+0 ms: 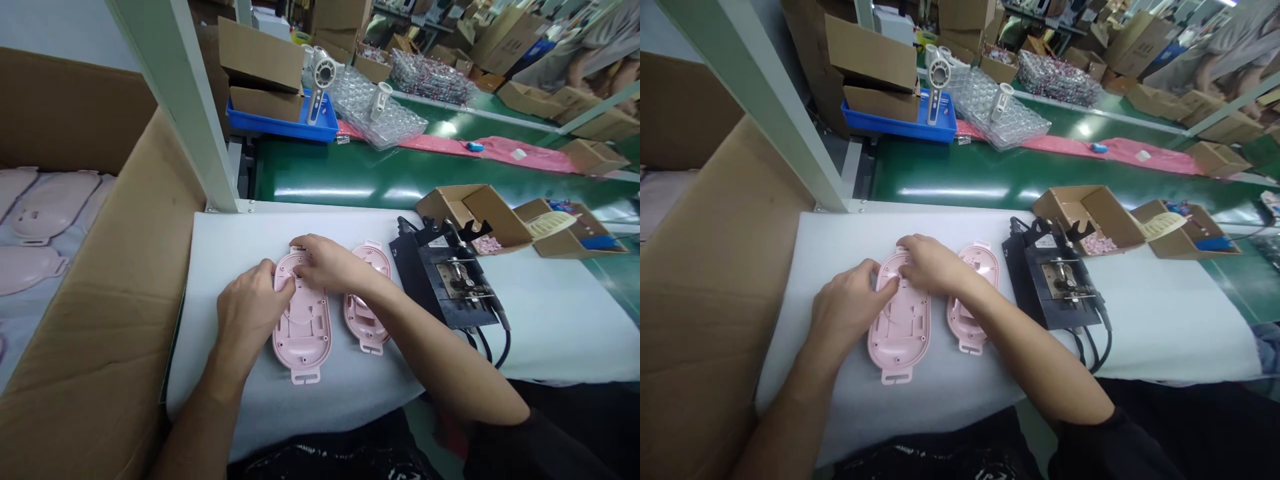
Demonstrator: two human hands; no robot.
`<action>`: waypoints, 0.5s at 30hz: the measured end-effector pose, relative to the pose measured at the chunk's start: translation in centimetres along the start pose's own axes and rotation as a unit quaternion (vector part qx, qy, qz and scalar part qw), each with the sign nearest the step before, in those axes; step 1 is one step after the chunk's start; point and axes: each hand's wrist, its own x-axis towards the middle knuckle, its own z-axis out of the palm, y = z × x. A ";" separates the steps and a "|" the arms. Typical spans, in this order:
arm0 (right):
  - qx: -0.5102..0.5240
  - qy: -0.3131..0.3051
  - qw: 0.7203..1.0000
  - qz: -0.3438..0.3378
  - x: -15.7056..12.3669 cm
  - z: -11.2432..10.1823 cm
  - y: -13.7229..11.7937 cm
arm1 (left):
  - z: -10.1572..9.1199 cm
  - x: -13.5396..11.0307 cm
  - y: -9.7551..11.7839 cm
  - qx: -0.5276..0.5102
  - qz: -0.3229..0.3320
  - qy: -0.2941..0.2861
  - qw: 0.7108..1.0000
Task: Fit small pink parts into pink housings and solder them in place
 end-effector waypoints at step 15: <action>-0.105 0.247 0.914 -0.304 -13.4 -4.3 -3.1 | -1.5 -7.6 7.0 -0.730 -0.074 -0.207 0.647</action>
